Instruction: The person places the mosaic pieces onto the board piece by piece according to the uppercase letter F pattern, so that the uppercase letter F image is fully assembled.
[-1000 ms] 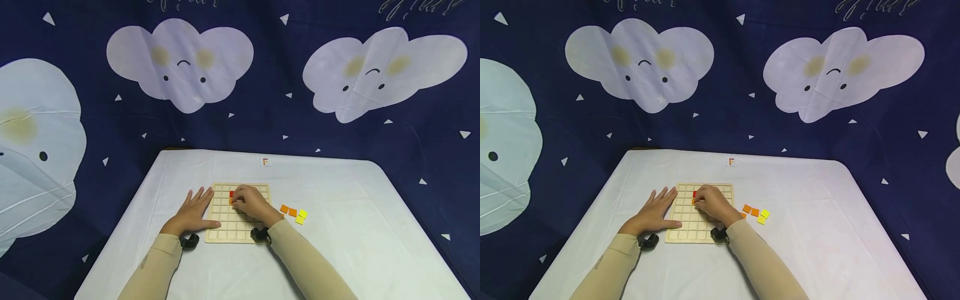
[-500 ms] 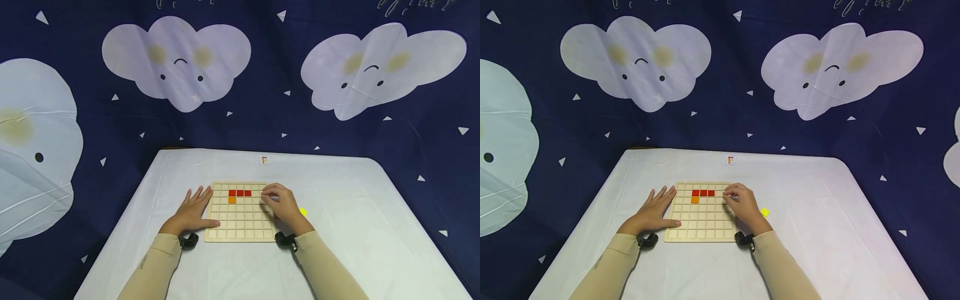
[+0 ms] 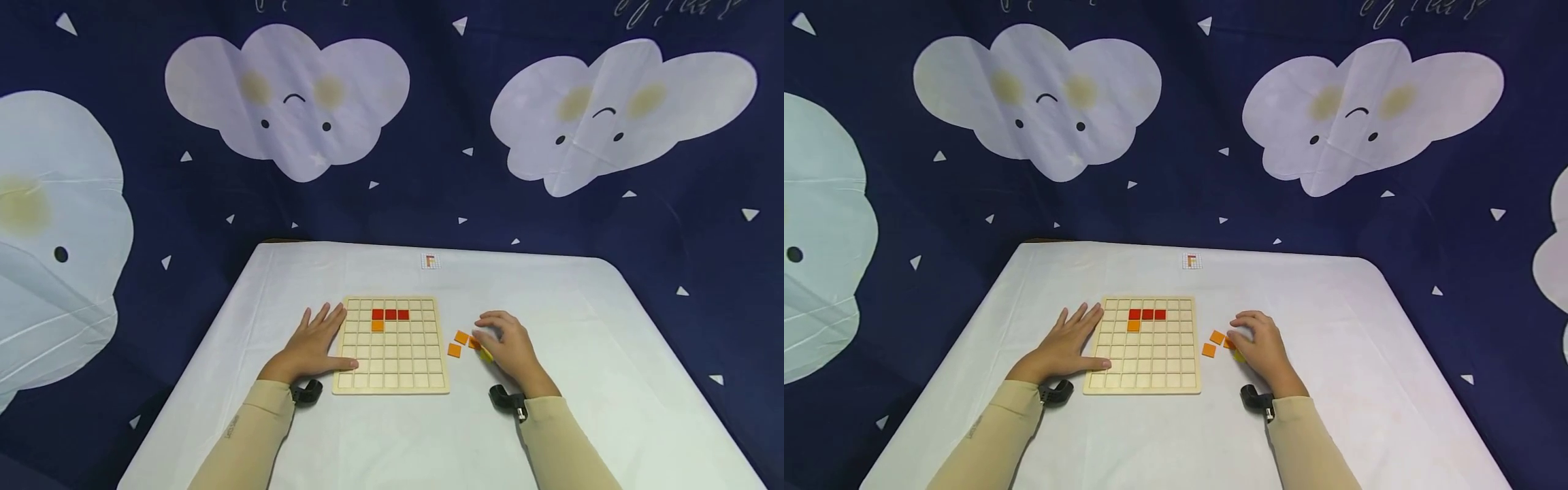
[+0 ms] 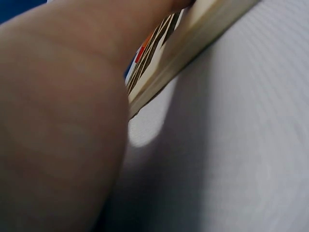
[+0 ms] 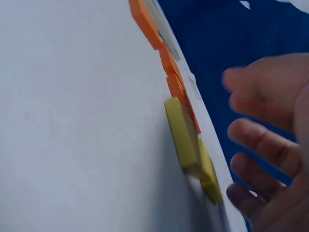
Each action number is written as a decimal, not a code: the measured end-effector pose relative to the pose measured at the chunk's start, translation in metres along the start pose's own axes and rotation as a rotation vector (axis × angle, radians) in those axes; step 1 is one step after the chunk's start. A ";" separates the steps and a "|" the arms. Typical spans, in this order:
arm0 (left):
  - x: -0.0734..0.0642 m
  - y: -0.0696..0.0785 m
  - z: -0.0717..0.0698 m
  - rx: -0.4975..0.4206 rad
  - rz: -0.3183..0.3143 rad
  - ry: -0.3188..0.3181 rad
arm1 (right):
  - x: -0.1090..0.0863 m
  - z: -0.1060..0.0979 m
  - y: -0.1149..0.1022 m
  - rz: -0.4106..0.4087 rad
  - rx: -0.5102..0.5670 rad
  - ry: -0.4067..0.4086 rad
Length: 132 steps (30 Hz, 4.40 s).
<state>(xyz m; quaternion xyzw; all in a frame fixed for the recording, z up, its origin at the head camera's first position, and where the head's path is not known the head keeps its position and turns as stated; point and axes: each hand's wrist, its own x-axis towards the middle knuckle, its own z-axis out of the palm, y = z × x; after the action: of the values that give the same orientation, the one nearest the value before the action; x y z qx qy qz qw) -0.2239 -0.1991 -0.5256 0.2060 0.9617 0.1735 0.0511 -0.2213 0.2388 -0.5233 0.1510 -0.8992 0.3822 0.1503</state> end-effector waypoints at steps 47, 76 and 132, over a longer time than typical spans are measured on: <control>0.000 0.003 -0.001 0.017 -0.010 -0.008 | -0.010 0.001 0.006 0.043 -0.009 -0.118; -0.001 0.002 0.000 0.020 0.022 0.005 | -0.011 0.008 0.001 0.049 0.035 -0.056; -0.002 0.002 -0.001 0.013 0.024 0.026 | 0.017 0.027 -0.027 -0.103 0.024 -0.067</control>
<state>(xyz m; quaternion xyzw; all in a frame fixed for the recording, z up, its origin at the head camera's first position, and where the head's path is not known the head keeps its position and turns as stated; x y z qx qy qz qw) -0.2217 -0.1982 -0.5240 0.2156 0.9609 0.1704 0.0354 -0.2306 0.1988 -0.5170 0.2116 -0.8901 0.3794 0.1378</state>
